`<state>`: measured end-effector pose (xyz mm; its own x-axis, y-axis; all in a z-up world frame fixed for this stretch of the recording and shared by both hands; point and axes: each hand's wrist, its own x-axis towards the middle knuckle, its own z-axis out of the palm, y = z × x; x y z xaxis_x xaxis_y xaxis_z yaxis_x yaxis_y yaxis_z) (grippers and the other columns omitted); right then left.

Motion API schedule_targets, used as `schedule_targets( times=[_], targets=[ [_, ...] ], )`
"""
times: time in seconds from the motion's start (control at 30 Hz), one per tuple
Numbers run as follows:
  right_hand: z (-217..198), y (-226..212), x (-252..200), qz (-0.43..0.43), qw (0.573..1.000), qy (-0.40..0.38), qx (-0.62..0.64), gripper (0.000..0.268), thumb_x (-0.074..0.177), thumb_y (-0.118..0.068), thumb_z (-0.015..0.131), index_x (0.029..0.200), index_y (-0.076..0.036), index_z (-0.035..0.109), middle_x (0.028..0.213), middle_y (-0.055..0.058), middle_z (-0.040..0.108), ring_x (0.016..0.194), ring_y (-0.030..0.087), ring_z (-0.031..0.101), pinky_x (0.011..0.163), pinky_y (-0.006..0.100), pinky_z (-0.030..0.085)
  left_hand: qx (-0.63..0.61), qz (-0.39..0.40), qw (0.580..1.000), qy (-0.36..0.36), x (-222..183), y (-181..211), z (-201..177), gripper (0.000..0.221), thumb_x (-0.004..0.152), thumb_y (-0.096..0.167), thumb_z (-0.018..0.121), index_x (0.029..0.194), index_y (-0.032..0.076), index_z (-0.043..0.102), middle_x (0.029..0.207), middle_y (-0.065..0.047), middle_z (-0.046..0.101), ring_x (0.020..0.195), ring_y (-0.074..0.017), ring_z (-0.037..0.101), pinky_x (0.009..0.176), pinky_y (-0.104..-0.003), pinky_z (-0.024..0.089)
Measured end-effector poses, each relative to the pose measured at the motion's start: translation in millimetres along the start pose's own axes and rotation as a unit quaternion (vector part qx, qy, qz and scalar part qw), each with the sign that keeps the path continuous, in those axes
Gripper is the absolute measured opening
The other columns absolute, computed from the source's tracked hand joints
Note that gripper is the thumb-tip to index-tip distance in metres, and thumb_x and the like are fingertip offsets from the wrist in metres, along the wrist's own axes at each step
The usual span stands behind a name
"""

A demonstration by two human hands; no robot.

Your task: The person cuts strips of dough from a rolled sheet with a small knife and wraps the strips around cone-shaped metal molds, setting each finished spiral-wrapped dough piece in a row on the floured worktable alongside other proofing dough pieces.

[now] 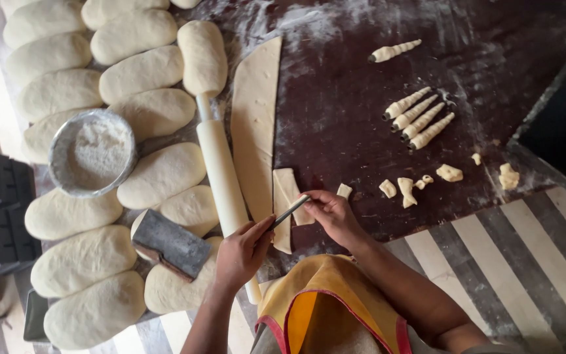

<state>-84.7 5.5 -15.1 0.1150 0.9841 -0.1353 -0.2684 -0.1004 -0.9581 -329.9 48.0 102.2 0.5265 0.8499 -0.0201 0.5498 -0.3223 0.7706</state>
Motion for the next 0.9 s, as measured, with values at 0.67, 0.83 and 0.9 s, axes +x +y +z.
schedule_targets(
  times=[0.67,0.83,0.9],
  targets=[
    [3.7,9.7,13.3,0.086,0.983,0.029,0.16,0.03,0.094,-0.018,0.065,0.122,-0.007,0.068,0.099,0.004,0.073,0.096,0.014,0.074,0.084,0.031,0.06,-0.561,-0.347,0.736,-0.15,-9.3,-38.9,52.5,0.037,0.093,0.024,0.059,0.115,0.0,0.076,0.069,-0.01,0.072,0.045,-0.0122,0.057,0.039,-0.026,0.044],
    [-14.3,76.3,19.4,0.007,0.995,-0.029,0.096,0.026,0.109,-0.02,0.064,0.12,0.003,0.07,0.103,0.007,0.073,0.095,0.013,0.067,0.085,0.029,0.058,-0.405,-0.286,0.866,-0.072,-5.1,-48.2,57.3,0.035,0.097,0.012,0.062,0.129,-0.003,0.068,0.088,-0.004,0.075,0.063,-0.0088,0.065,0.056,-0.025,0.056],
    [-15.5,75.0,18.1,0.016,0.995,-0.029,0.098,0.026,0.111,-0.019,0.065,0.12,0.004,0.071,0.1,0.007,0.071,0.092,0.013,0.066,0.081,0.029,0.056,-0.527,-0.304,0.785,-0.114,-6.0,-38.8,47.2,0.038,0.094,0.017,0.061,0.125,-0.003,0.069,0.078,-0.007,0.074,0.053,-0.01,0.062,0.048,-0.024,0.05]
  ],
)
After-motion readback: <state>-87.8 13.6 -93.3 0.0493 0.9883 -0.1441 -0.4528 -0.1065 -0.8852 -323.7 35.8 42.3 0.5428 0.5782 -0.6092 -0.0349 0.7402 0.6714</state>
